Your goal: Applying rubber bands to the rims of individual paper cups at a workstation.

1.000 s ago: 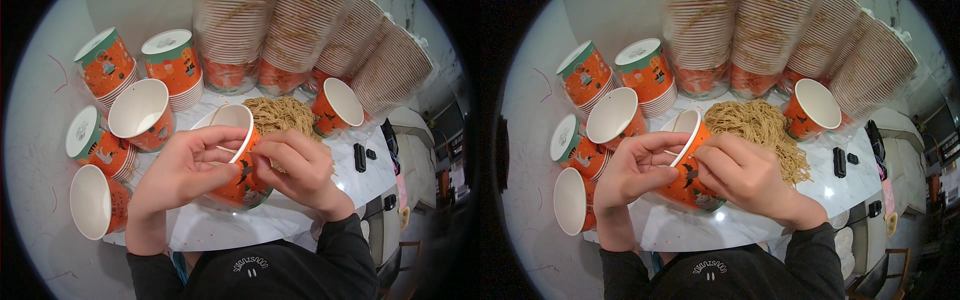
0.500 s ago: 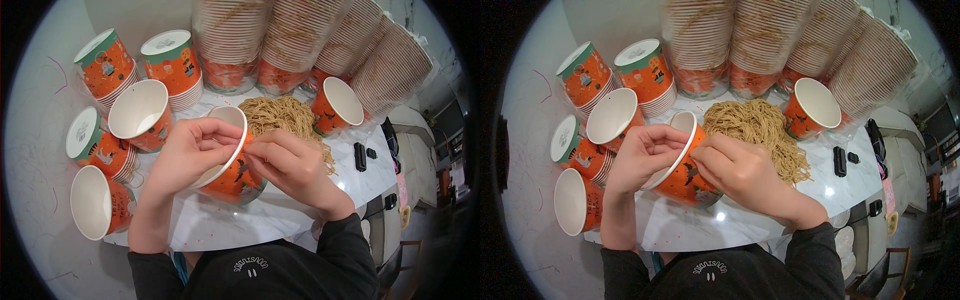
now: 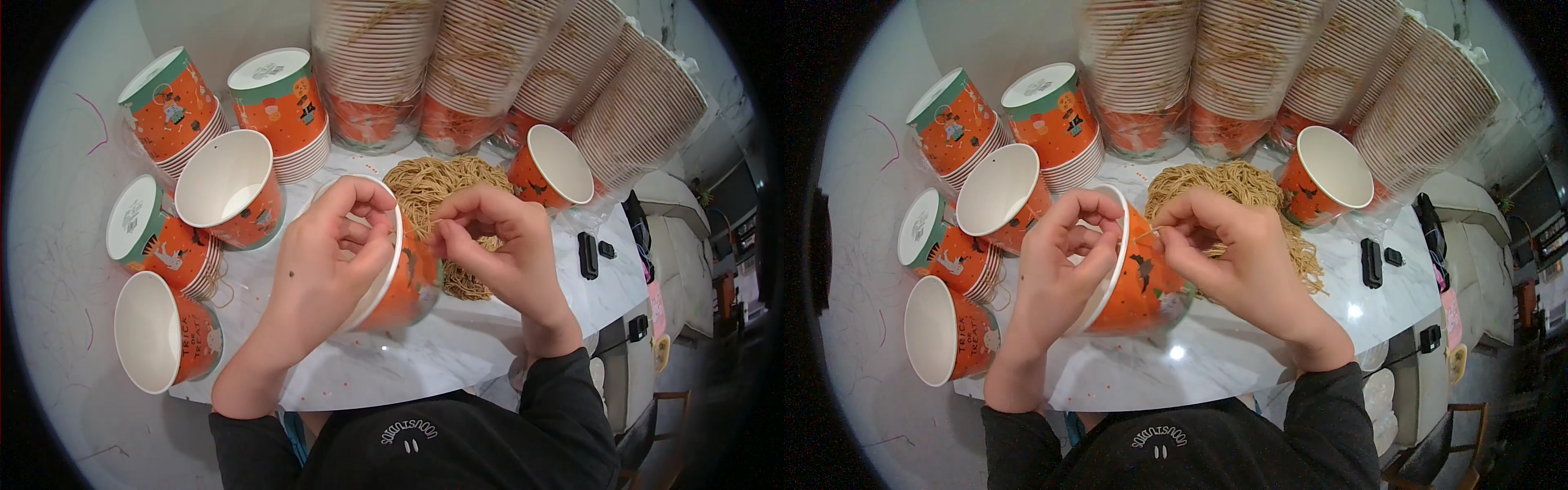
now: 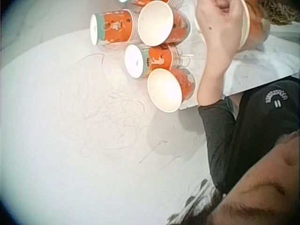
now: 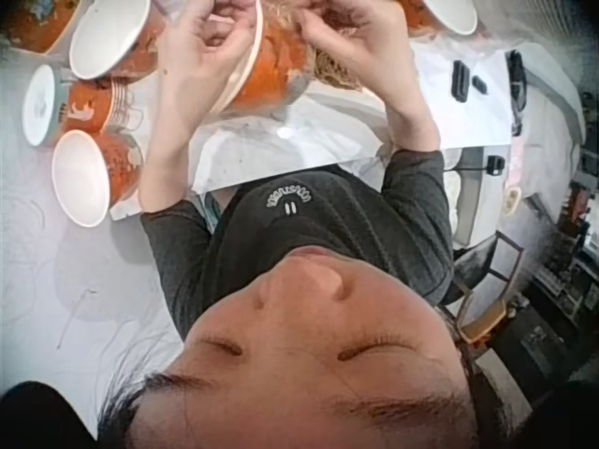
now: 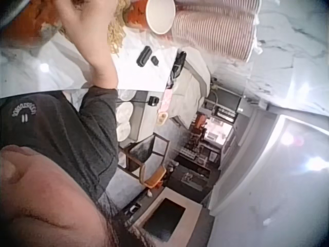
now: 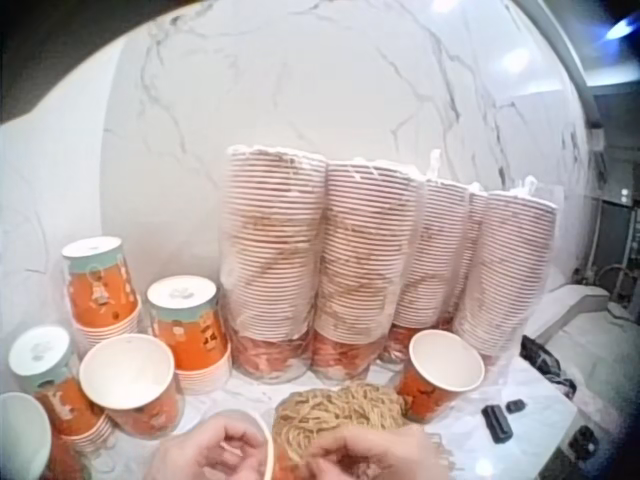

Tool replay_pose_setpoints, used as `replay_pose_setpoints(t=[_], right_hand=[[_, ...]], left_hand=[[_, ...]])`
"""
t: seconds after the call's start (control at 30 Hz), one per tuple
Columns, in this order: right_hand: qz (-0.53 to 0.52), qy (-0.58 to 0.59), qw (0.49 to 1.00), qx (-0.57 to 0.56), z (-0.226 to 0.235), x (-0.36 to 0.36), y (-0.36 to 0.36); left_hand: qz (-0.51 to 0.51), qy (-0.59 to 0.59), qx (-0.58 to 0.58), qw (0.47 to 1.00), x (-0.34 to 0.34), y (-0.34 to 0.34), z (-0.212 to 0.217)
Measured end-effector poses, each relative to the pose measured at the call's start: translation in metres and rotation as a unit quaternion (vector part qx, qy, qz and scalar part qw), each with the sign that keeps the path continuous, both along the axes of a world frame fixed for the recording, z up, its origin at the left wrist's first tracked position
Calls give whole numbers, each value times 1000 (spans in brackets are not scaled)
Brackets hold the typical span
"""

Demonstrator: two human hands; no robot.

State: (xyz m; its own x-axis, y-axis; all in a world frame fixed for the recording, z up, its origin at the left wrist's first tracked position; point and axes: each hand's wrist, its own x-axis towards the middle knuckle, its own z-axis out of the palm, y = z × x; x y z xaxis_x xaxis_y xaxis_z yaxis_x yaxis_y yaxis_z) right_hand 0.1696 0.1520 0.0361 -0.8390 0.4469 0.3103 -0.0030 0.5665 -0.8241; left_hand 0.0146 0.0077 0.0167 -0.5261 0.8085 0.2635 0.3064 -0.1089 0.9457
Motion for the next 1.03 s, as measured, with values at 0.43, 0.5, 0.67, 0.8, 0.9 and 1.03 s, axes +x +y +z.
replay_pose_setpoints(t=[0.43,0.5,0.67,0.8,0.9,1.03], right_hand=[[24,80,986,141,-2,2,-15],[20,68,981,182,-3,3,-13],[28,75,978,192,-5,6,-12],[67,89,972,206,-5,2,-9],[85,98,967,220,-4,-1,-6],[132,77,977,148,-4,-1,4]], left_hand=[[-116,-202,59,971,15,-7,0],[-99,-134,68,984,18,-11,1],[-43,78,62,994,15,-14,2],[10,167,77,983,5,-12,6],[-17,184,10,983,1,-15,11],[-31,191,-39,980,-9,-19,10]])
